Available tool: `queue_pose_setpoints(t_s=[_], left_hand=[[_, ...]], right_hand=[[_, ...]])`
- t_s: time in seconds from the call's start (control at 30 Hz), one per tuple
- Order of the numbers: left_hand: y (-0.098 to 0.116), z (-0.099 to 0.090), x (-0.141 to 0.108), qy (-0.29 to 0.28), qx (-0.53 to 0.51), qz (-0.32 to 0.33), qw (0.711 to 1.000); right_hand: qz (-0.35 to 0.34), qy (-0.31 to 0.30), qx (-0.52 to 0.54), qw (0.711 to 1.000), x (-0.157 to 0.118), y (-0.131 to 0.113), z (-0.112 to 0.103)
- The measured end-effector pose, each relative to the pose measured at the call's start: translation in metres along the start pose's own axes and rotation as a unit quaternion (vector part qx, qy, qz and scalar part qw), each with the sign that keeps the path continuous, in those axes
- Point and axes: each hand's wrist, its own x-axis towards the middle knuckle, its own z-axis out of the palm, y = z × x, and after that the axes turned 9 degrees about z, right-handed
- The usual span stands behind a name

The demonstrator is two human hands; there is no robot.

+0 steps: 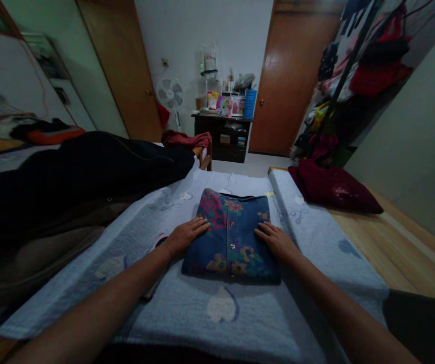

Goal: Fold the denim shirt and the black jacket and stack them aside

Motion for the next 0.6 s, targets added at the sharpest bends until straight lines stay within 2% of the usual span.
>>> queue_pose_setpoints(t_s=[0.13, 0.27, 0.43, 0.6], left_hand=[[-0.005, 0.007, 0.002, 0.02, 0.009, 0.01, 1.0], [-0.005, 0.003, 0.004, 0.027, -0.026, -0.002, 0.999], [0.002, -0.012, 0.011, 0.052, -0.066, -0.036, 0.996], [0.014, -0.038, 0.02, 0.089, -0.103, -0.088, 0.987]], right_hand=[[-0.012, 0.042, 0.042, 0.998, 0.004, 0.005, 0.003], [-0.005, 0.088, 0.134, 0.987, 0.005, 0.012, 0.005], [0.015, 0.132, 0.254, 0.958, 0.001, 0.018, 0.003], [0.053, 0.126, 0.351, 0.926, -0.006, 0.01, -0.024]])
